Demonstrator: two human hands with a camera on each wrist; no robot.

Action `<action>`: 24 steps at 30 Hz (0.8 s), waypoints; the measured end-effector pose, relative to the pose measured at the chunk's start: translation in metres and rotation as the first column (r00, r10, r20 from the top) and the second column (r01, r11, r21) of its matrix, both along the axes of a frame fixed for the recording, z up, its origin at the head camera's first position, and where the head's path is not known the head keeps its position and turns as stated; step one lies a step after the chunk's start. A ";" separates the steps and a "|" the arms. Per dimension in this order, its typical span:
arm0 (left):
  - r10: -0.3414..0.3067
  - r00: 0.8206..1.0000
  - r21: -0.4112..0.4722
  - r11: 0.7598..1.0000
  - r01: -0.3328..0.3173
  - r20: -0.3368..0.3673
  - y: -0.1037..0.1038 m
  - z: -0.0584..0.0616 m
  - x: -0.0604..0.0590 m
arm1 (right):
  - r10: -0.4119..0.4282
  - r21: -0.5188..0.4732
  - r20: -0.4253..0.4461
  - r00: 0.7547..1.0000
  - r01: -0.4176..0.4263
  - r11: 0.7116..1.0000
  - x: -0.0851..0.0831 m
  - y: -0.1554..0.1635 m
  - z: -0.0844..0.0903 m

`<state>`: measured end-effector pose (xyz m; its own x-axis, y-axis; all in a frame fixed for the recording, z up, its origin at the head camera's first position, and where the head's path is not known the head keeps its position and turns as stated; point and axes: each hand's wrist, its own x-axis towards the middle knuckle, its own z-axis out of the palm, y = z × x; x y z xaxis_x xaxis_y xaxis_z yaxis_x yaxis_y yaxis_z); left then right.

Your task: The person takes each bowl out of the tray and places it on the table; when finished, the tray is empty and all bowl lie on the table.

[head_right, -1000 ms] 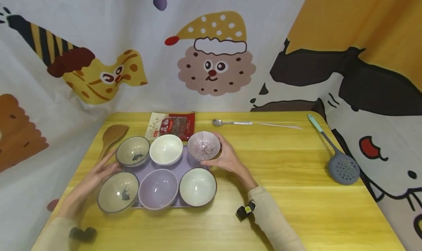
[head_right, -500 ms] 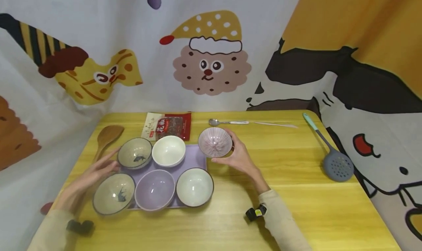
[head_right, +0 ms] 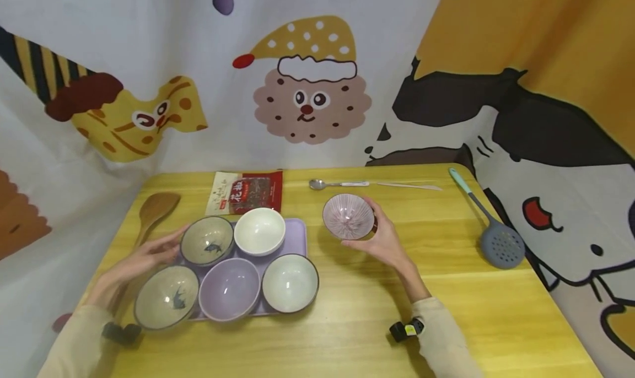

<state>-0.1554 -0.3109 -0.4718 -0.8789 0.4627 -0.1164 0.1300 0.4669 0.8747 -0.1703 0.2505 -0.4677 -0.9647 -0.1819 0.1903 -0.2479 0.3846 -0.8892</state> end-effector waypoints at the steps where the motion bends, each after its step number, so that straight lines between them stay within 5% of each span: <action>1: 0.006 1.000 -0.007 1.000 -0.006 -0.005 0.000 0.000 0.000 | -0.007 0.000 -0.001 1.000 0.007 1.000 0.001 0.003 0.000; 10: 0.094 0.988 -0.075 0.992 -0.104 -0.123 -0.005 -0.011 -0.001 | -0.119 -0.024 -0.013 0.993 0.119 0.993 0.008 0.030 -0.005; 24: 0.164 0.981 -0.044 0.985 -0.169 -0.100 -0.007 -0.019 -0.004 | -0.326 0.031 -0.030 0.945 0.327 0.945 0.017 0.084 -0.019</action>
